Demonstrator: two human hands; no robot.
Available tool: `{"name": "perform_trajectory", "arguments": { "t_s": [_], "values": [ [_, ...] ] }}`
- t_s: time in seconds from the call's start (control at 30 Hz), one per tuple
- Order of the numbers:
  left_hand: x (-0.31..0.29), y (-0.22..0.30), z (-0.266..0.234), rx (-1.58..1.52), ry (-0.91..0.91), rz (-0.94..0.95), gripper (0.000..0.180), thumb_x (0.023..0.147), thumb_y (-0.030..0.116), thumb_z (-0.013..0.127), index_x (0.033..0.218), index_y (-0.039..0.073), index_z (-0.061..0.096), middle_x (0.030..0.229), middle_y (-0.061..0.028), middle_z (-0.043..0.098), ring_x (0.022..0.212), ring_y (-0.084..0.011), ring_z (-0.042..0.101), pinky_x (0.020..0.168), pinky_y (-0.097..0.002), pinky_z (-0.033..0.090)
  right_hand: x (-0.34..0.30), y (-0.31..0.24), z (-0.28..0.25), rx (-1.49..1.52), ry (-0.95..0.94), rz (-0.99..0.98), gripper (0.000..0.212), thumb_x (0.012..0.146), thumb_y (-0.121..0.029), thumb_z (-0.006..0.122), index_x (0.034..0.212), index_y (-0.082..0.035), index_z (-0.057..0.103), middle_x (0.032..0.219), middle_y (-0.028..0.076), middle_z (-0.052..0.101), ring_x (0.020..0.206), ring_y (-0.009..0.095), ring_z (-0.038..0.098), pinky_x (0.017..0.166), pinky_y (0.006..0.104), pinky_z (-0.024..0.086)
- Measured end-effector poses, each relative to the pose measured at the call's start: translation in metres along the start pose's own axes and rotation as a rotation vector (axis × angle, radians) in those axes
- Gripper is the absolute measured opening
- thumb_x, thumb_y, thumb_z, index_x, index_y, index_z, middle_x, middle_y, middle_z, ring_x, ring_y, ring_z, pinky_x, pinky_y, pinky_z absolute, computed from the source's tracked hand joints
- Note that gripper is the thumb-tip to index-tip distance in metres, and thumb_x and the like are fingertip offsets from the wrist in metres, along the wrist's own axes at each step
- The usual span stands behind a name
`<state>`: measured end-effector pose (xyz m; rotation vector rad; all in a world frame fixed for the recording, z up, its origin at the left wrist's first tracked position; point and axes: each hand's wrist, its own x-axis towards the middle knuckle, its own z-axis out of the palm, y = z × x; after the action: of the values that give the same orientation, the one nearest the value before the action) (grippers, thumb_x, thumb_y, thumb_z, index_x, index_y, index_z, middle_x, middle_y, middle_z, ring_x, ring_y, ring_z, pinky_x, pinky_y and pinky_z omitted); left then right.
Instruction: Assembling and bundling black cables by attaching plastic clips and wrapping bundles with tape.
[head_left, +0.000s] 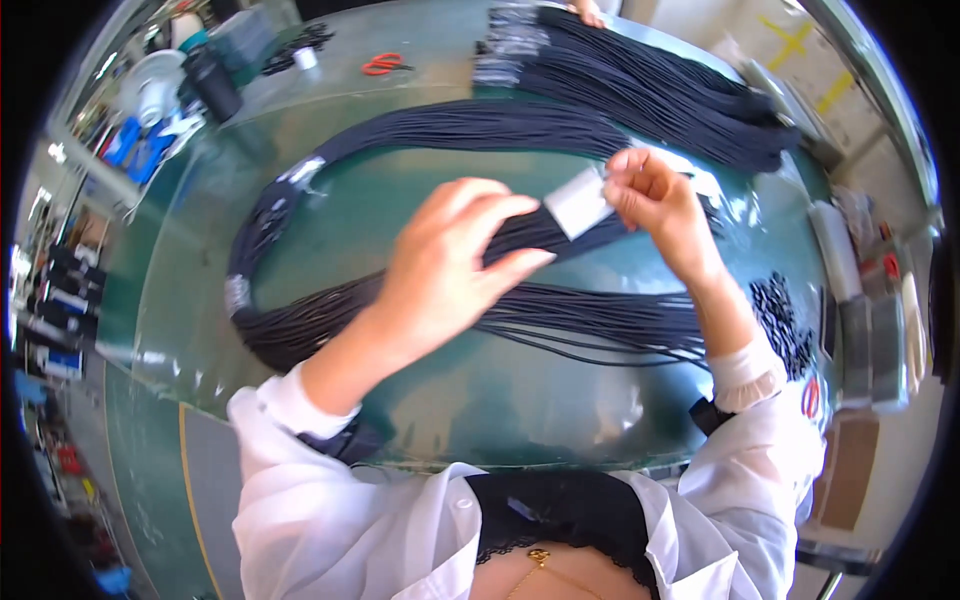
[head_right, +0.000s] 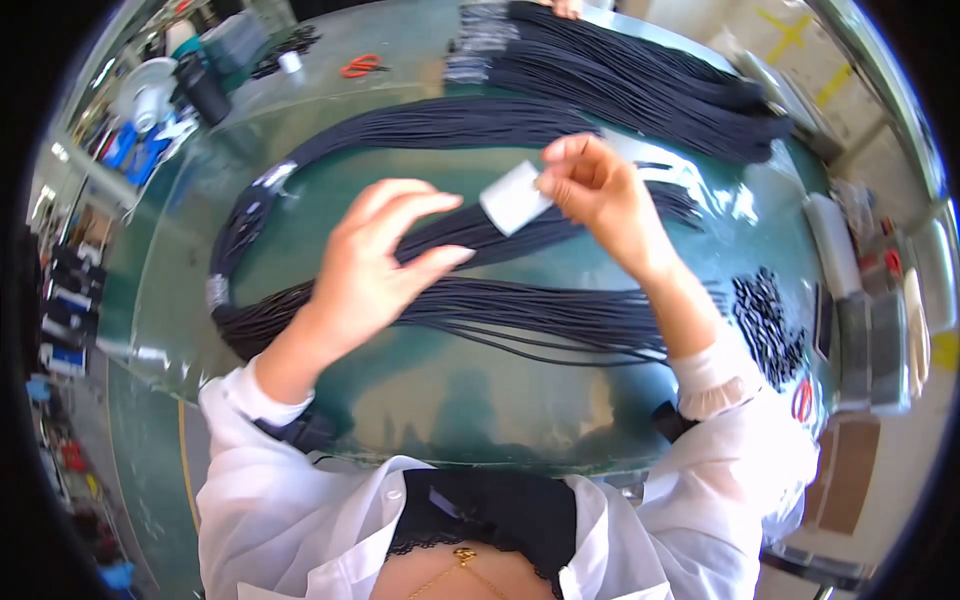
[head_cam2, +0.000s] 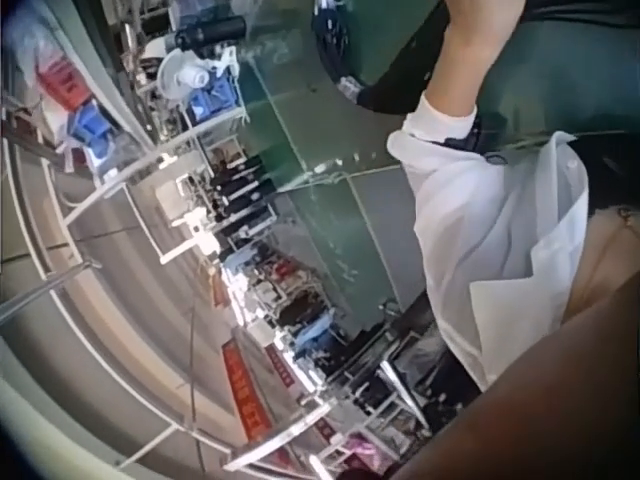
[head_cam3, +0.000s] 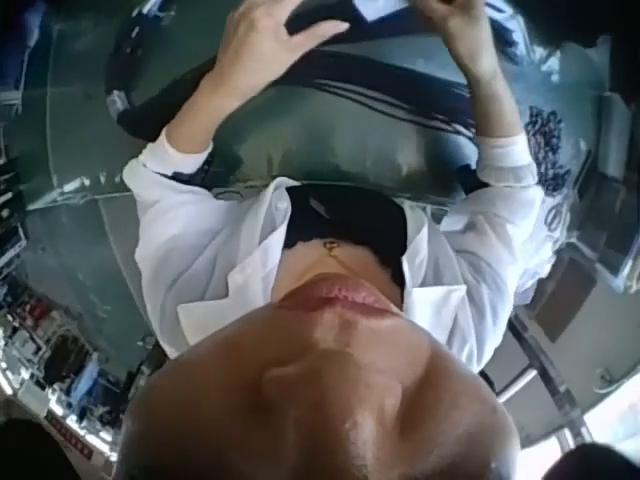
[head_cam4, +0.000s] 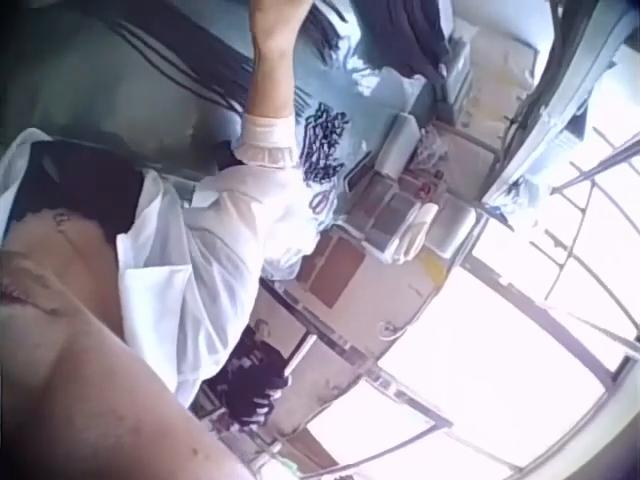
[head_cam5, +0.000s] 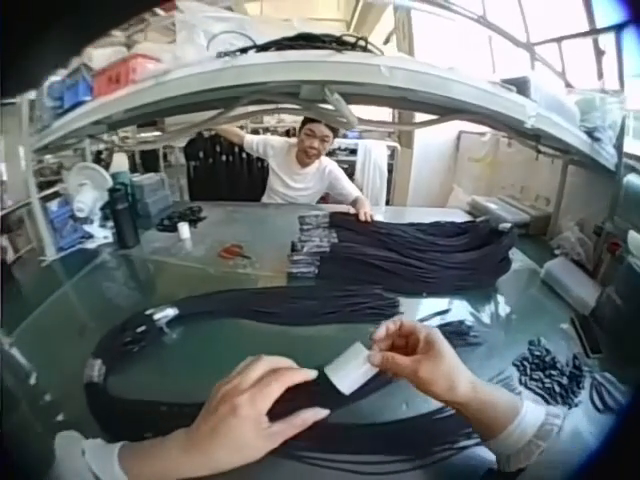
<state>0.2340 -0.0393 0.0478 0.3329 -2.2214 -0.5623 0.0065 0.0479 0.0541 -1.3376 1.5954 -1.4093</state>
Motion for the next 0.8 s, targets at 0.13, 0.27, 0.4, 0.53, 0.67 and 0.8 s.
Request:
{"name": "perform_trajectory", "arguments": {
  "t_s": [0.13,0.27,0.4,0.53,0.67,0.8],
  "values": [
    [0.002,0.000,0.012,0.082,0.055,0.040,0.024,0.071,0.009,0.072,0.090,0.004,0.060,0.089,-0.0120,0.056,0.082,-0.0304,0.057,0.072,-0.0366,0.047,-0.014,0.002,0.050,0.292,-0.131,-0.043,0.014,0.085,-0.003,0.063,0.094,-0.006,0.053,0.081,-0.003,0.055,0.074,0.004,0.051,0.065,0.0179,0.042],
    [-0.020,-0.010,0.007,-0.015,0.029,-0.019,0.016,0.076,0.004,0.068,0.088,0.003,0.059,0.086,-0.0097,0.056,0.072,-0.0230,0.057,0.063,-0.0313,0.046,-0.021,0.018,0.070,0.440,-0.153,-0.045,0.012,0.085,0.002,0.061,0.091,-0.003,0.052,0.083,-0.001,0.057,0.078,0.005,0.054,0.069,0.0195,0.045],
    [-0.030,-0.012,0.002,-0.097,0.012,-0.128,0.009,0.080,0.002,0.064,0.086,0.002,0.058,0.082,-0.0083,0.057,0.067,-0.0169,0.057,0.060,-0.0271,0.045,-0.024,0.023,0.085,0.478,-0.185,-0.008,0.012,0.086,-0.001,0.061,0.091,-0.003,0.051,0.083,0.000,0.058,0.074,0.005,0.054,0.064,0.0187,0.045],
    [-0.039,-0.018,-0.001,-0.172,0.002,-0.271,0.006,0.084,0.003,0.061,0.086,0.001,0.056,0.078,-0.0065,0.060,0.065,-0.0126,0.056,0.060,-0.0253,0.046,-0.032,0.028,0.091,0.434,-0.276,0.137,0.018,0.086,-0.007,0.063,0.096,-0.003,0.048,0.081,0.001,0.059,0.068,0.004,0.054,0.059,0.0186,0.044],
    [-0.047,-0.022,-0.006,-0.446,0.013,-0.459,0.006,0.088,0.007,0.058,0.087,0.001,0.055,0.078,-0.0049,0.062,0.064,-0.0089,0.055,0.062,-0.0237,0.047,-0.042,0.035,0.102,0.445,-0.352,0.281,0.026,0.086,-0.008,0.063,0.104,-0.004,0.045,0.079,0.002,0.060,0.062,0.005,0.053,0.055,0.0188,0.043],
    [-0.060,-0.034,-0.012,-0.686,0.004,-0.578,0.007,0.090,0.009,0.056,0.088,0.002,0.054,0.080,-0.0040,0.064,0.065,-0.0068,0.055,0.064,-0.0223,0.047,-0.055,0.040,0.105,0.450,-0.407,0.348,0.032,0.086,-0.006,0.062,0.112,-0.004,0.043,0.081,0.004,0.061,0.061,0.006,0.053,0.054,0.0190,0.043]
  ]
}}
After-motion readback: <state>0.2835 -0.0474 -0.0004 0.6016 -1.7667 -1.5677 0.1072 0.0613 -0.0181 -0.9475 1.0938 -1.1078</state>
